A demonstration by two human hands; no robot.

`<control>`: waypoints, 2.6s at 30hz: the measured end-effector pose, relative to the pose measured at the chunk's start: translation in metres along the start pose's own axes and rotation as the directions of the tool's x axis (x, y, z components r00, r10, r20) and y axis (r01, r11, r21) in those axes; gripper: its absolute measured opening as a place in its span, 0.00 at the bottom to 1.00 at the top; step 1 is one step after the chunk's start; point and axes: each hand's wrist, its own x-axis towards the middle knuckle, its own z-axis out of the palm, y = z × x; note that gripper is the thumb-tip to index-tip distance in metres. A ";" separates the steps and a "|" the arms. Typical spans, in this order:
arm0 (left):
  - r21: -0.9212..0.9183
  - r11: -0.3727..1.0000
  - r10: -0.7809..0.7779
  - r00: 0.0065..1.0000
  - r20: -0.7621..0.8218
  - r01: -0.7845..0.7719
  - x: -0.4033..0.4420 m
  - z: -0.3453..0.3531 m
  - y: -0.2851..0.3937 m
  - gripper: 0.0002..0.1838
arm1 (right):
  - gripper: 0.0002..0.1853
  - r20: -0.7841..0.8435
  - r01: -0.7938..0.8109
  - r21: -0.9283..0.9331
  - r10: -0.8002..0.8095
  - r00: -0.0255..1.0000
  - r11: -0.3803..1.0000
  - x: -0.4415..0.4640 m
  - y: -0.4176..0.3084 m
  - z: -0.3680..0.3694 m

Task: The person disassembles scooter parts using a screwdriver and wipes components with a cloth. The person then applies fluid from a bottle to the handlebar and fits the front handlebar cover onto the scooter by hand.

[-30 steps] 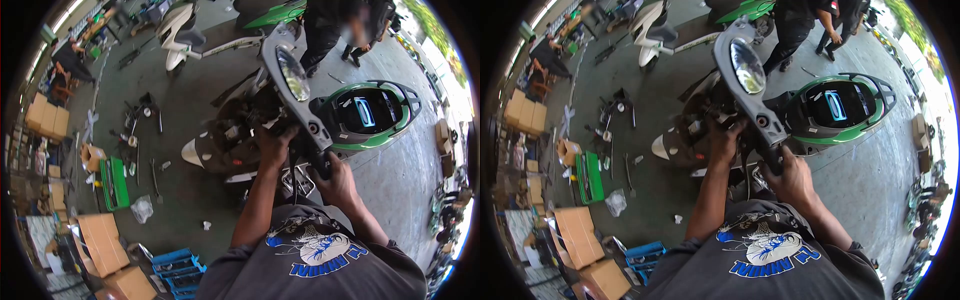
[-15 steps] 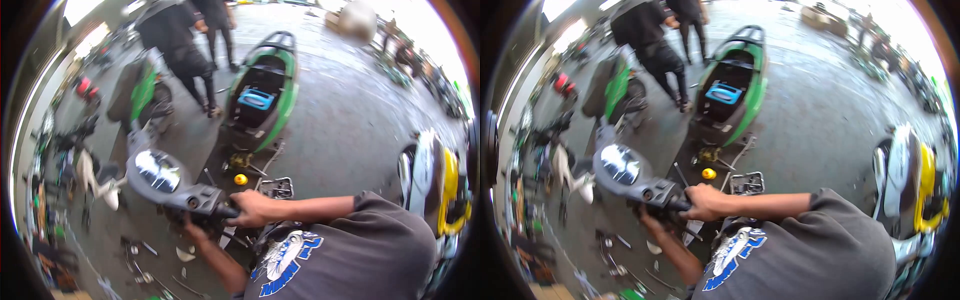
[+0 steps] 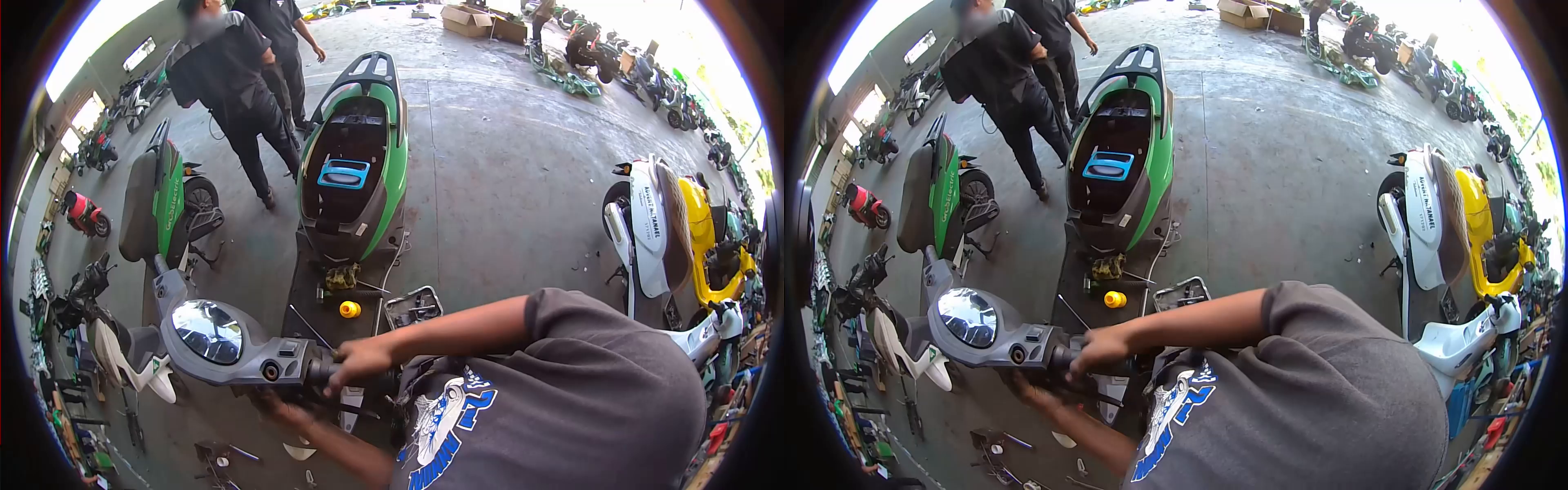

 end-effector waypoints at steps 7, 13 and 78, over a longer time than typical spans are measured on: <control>0.001 0.989 -0.143 0.980 -0.136 0.145 -0.017 0.051 0.037 0.38 | 0.28 -0.034 0.094 -0.460 -0.123 0.992 0.883 -0.002 0.004 0.001; 0.029 0.995 0.099 0.972 -0.211 -0.095 -0.012 0.032 0.011 0.36 | 0.32 0.284 -0.304 0.353 0.208 0.936 0.885 0.011 0.024 -0.006; 0.087 0.993 0.085 0.995 -0.042 -0.082 -0.012 0.035 0.018 0.36 | 0.23 -0.054 0.046 -0.344 -0.069 0.996 0.938 0.005 -0.001 0.001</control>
